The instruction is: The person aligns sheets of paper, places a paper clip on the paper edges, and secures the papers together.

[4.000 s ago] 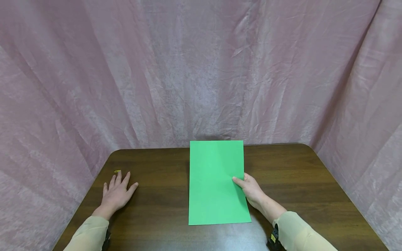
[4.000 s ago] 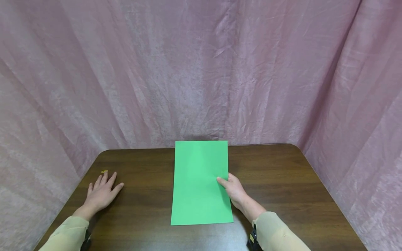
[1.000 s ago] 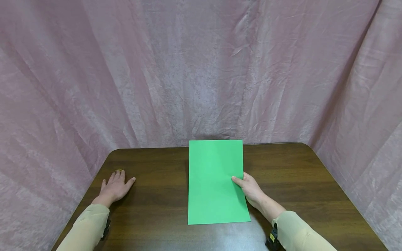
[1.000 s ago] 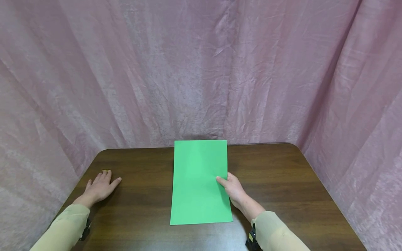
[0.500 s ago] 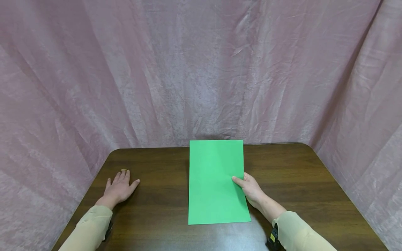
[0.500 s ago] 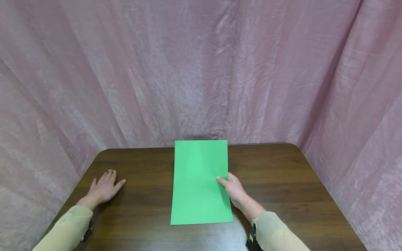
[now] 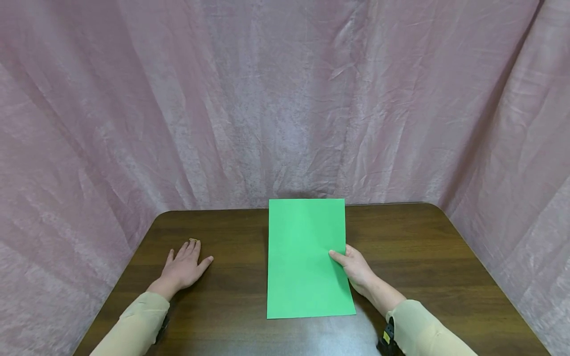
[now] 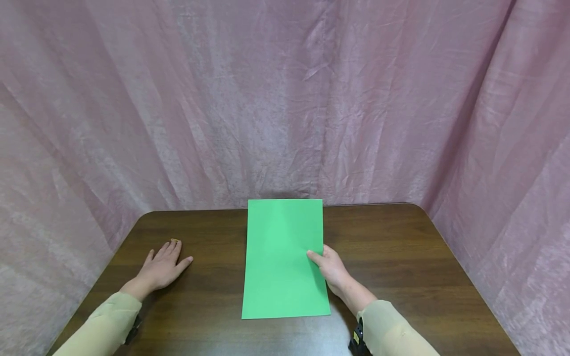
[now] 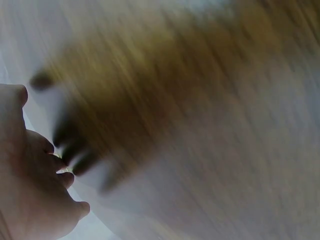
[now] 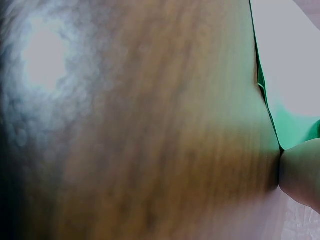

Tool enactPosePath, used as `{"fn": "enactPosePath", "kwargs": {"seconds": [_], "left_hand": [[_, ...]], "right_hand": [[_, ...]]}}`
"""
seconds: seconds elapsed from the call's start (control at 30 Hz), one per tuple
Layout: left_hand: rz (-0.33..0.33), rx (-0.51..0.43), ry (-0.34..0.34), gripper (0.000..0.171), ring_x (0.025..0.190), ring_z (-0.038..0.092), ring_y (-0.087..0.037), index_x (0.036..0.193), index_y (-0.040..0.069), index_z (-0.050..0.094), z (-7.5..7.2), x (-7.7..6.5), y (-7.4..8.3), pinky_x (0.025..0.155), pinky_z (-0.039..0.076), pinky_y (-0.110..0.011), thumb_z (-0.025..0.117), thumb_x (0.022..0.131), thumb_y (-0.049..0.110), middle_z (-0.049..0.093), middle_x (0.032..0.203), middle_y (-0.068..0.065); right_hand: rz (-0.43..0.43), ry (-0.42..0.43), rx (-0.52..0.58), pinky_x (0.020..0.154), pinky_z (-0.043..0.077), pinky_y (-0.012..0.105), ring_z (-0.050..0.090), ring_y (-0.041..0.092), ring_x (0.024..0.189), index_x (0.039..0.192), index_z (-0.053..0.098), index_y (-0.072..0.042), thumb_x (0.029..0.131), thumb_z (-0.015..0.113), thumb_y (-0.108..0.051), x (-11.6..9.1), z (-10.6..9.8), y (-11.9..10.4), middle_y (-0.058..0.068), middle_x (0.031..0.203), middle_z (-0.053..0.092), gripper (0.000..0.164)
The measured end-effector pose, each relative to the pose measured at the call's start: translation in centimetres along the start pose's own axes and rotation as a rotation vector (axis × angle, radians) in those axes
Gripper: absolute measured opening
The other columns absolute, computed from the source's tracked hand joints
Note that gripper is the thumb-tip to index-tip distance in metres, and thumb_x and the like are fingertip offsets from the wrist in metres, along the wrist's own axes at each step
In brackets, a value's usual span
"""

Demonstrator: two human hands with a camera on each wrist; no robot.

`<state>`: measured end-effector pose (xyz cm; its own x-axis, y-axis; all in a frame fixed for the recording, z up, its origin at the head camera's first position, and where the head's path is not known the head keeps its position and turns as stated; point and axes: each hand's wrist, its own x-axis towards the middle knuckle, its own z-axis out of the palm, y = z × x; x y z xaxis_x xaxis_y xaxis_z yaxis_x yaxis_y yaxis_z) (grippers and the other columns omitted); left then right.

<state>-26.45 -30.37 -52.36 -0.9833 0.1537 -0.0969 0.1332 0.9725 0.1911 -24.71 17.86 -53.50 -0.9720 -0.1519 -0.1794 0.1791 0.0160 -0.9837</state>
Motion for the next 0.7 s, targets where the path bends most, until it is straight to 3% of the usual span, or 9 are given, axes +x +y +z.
{"fn": "enactPosePath", "kwargs": {"seconds": [0.3,0.7], "left_hand": [[0.066,-0.018,0.039,0.085,0.15,0.017,-0.049,0.158,-0.006,0.027,0.9,0.1,2.2,0.115,0.005,-0.074,0.04,0.106,0.06,0.022,0.163,-0.03],[0.17,0.049,0.04,0.079,0.151,0.021,-0.042,0.159,0.001,0.032,1.7,-0.4,6.1,0.117,0.009,-0.071,0.043,0.106,0.058,0.027,0.164,-0.022]], "right_hand": [[0.001,-0.011,0.012,0.08,0.059,0.041,0.07,0.026,0.099,0.148,0.046,0.0,0.108,0.056,-0.021,0.0,-0.1,-0.1,0.014,0.119,0.07,0.046],[-0.002,-0.028,0.019,0.08,0.059,0.04,0.071,0.024,0.097,0.148,0.044,0.002,0.108,0.055,-0.021,0.0,-0.2,0.0,0.013,0.117,0.071,0.047]]}}
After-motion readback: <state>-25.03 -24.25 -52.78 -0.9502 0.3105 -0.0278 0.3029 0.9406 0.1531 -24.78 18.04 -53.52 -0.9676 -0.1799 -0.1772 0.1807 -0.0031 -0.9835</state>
